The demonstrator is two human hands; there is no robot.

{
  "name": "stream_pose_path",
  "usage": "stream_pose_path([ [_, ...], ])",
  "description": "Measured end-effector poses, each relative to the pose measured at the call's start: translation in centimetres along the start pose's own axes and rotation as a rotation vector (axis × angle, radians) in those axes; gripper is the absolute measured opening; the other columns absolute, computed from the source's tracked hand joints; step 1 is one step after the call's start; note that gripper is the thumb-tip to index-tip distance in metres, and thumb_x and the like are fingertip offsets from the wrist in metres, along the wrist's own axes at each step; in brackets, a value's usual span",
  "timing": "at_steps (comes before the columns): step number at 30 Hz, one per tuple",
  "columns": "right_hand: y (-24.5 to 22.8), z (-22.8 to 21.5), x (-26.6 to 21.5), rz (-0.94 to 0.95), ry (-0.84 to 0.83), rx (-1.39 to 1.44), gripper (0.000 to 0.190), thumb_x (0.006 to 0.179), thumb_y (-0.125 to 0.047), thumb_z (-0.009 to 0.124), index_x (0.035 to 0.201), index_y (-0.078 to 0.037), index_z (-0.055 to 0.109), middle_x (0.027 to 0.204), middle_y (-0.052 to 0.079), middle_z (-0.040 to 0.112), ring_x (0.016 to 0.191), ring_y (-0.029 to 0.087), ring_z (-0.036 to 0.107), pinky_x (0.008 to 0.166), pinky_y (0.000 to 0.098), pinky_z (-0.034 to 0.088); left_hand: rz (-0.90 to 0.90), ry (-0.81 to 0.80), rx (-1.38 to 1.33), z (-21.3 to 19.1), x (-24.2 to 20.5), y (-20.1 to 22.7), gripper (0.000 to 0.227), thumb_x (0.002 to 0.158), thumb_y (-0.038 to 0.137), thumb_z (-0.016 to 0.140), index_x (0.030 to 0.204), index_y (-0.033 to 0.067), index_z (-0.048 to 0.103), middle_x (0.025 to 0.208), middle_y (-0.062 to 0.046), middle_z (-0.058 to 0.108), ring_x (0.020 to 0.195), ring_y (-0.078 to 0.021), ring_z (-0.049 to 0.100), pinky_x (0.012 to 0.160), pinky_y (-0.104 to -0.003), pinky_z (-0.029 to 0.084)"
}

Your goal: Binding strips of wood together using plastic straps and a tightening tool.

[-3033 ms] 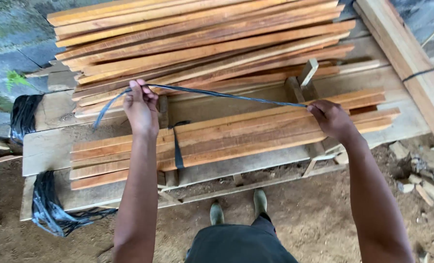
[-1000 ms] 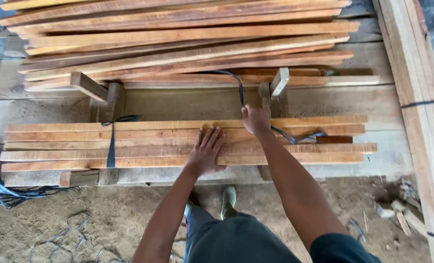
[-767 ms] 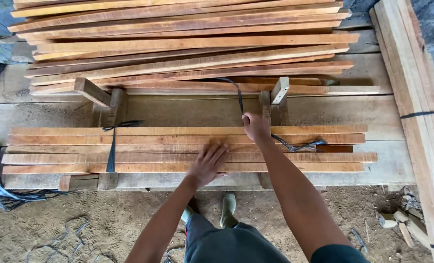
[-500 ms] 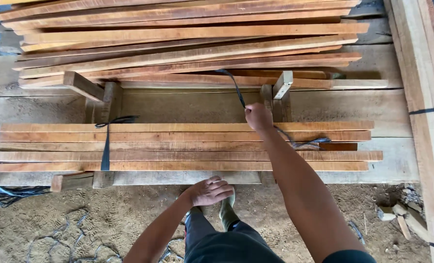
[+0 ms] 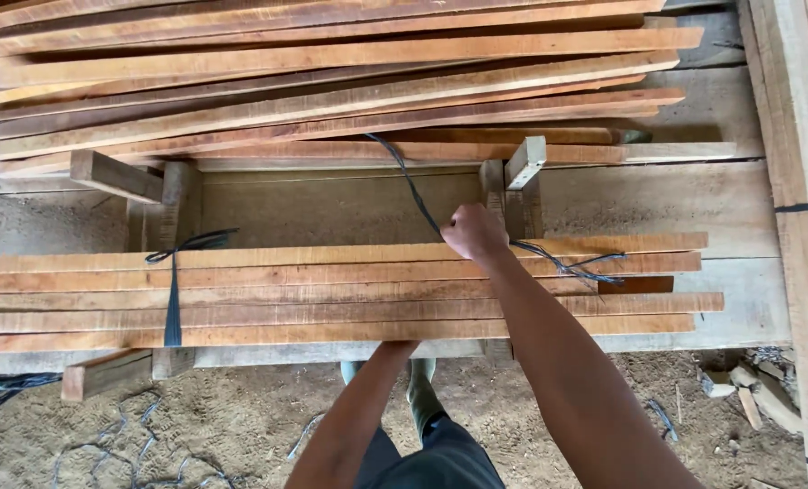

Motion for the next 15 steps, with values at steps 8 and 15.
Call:
stream_pose_path([
  [8, 0.4, 0.9, 0.1, -0.038, -0.059, -0.088, 0.033, 0.079, -0.029, 0.059, 0.065, -0.003, 0.074, 0.069, 0.023, 0.071, 0.073, 0.048, 0.073, 0.066, 0.0562, 0.055, -0.101, -0.053, -0.122, 1.5, 2.5, 2.4, 0.019, 0.091, 0.018, 0.064, 0.107, 0.0135, 0.072, 0.102, -0.013, 0.073, 0.1, -0.0372, 0.072, 0.091, -0.055, 0.055],
  [15, -1.4, -0.5, -1.5, -0.029, -0.023, -0.077, 0.031, 0.08, -0.027, 0.057, 0.063, -0.006, 0.073, 0.067, 0.019, 0.071, 0.071, 0.043, 0.074, 0.066, 0.0505, 0.058, -0.169, -0.048, -0.194, 4.0, 4.0, 3.2, 0.019, 0.088, 0.013, 0.067, 0.105, 0.0137, 0.075, 0.101, -0.013, 0.074, 0.097, -0.0373, 0.073, 0.087, -0.053, 0.058],
])
Point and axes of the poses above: each hand's wrist, its own x-axis towards the middle knuckle, its own z-axis out of the palm, y = z × x, the point moved 7 cm from there along x, towards the middle knuckle
